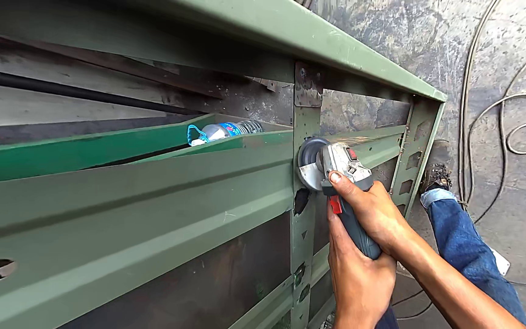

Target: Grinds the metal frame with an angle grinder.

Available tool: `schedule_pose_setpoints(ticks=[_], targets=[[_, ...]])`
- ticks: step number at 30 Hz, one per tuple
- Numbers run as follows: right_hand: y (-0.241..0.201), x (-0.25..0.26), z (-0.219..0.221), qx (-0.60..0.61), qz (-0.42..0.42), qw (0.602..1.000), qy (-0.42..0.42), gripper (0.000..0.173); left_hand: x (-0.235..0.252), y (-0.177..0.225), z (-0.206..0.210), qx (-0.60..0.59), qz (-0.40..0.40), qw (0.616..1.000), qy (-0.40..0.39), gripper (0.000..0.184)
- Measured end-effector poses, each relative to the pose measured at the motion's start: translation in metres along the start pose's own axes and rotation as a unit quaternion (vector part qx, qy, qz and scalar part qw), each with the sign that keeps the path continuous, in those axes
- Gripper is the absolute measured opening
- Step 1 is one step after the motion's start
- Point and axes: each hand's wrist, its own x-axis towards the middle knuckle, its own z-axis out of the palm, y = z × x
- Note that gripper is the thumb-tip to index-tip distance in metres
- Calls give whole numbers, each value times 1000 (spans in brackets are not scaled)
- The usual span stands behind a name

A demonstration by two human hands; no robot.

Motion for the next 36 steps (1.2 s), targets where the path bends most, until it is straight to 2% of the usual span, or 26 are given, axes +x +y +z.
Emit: schedule_pose_setpoints(ticks=[4, 9, 14, 19, 29, 36], targets=[[4, -1, 3, -3, -17, 1000, -16, 60, -6, -3, 1, -6, 13, 1000, 27, 120], [-3, 1, -1, 2, -4, 1000, -7, 66, 3, 4, 0, 4, -5, 1000, 0, 122], [5, 4, -5, 2, -15, 1000, -18, 62, -3, -2, 10, -4, 3, 1000, 19, 122], [-1, -1, 1, 6, -24, 999, -25, 63, 1, 0, 1, -3, -2, 1000, 15, 121], [20, -5, 3, -6, -8, 1000, -23, 61, -18, -12, 5, -8, -8, 1000, 22, 122], [5, 1, -9, -26, -13, 1000, -5, 66, 2, -5, 17, -22, -8, 1000, 12, 118]])
